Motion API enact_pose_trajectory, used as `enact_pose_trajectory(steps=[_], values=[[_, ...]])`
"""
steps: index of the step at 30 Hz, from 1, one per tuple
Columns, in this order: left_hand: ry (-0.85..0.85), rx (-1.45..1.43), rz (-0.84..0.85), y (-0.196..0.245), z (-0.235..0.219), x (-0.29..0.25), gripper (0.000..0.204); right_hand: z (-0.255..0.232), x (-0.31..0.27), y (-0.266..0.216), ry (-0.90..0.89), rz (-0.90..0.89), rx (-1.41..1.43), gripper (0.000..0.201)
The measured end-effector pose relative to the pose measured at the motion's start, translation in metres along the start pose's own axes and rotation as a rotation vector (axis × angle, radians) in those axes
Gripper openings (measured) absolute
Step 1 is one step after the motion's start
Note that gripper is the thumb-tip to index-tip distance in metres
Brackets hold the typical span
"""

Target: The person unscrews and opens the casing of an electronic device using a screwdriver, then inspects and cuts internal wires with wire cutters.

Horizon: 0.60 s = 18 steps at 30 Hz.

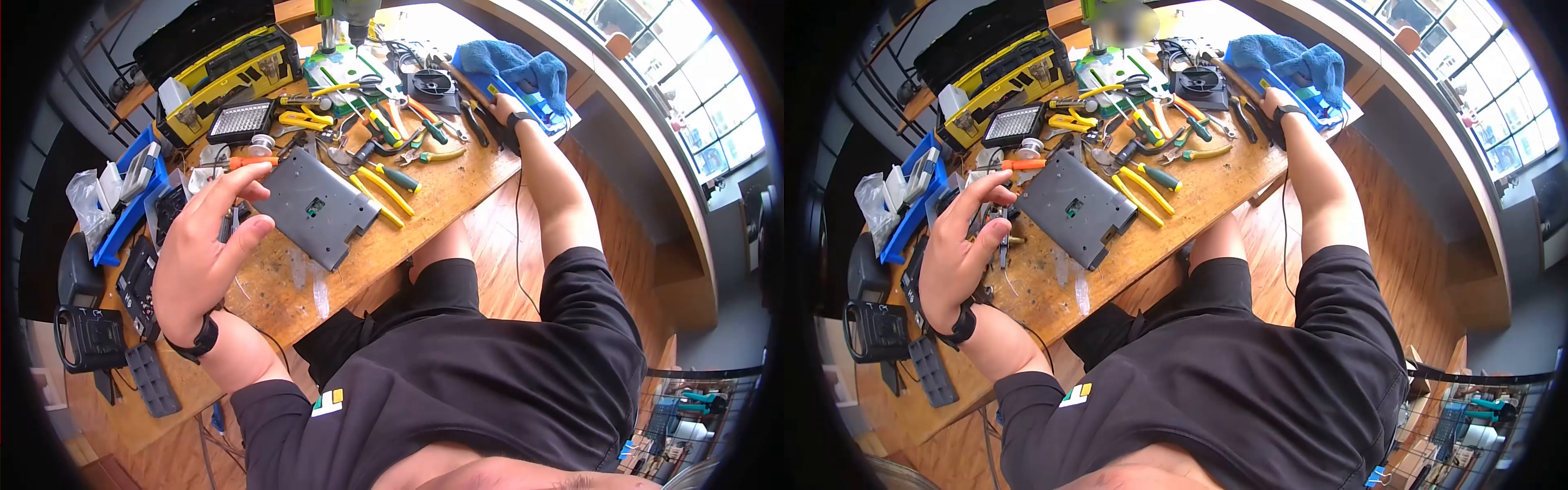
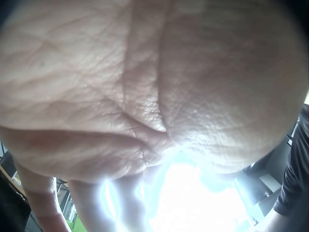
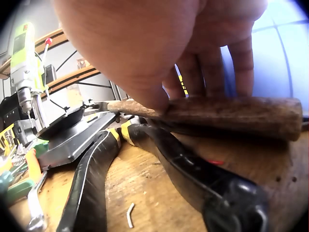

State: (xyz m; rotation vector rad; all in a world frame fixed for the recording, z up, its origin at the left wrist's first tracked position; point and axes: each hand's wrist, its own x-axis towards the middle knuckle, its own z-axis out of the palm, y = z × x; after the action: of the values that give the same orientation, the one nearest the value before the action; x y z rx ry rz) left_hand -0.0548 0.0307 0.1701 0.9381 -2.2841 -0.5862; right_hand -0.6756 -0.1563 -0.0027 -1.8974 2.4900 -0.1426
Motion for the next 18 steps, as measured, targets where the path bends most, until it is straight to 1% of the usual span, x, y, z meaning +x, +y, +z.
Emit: enact_pose_trajectory(steps=[4,6,8,10,12,14,16,18], values=[[0.002,0.007,-0.002,-0.002,-0.001,0.002,0.048,-0.002,-0.002,-0.008,-0.011,0.003,-0.024,0.034],[0.006,-0.003,0.004,-0.005,-0.001,0.002,0.048,-0.001,-0.005,-0.020,0.331,-0.097,0.072,0.036],[0.013,-0.008,-0.003,-0.006,-0.001,0.002,0.048,-0.005,-0.002,-0.035,0.313,-0.101,0.116,0.037],[0.018,-0.011,-0.009,-0.005,-0.001,0.003,0.047,-0.010,0.004,-0.051,0.244,-0.110,0.198,0.035],[0.021,-0.005,0.009,-0.003,-0.002,0.002,0.047,-0.014,0.005,-0.068,0.247,-0.125,0.211,0.033],[0.030,-0.007,0.006,-0.002,-0.004,0.000,0.047,-0.016,0.005,-0.081,0.221,-0.180,0.240,0.030],[0.036,-0.010,0.008,-0.002,-0.006,-0.002,0.047,-0.019,0.004,-0.087,0.225,-0.190,0.216,0.027],[0.042,-0.034,-0.001,-0.002,-0.009,-0.004,0.047,-0.021,0.002,-0.087,0.158,-0.140,0.097,0.026]])
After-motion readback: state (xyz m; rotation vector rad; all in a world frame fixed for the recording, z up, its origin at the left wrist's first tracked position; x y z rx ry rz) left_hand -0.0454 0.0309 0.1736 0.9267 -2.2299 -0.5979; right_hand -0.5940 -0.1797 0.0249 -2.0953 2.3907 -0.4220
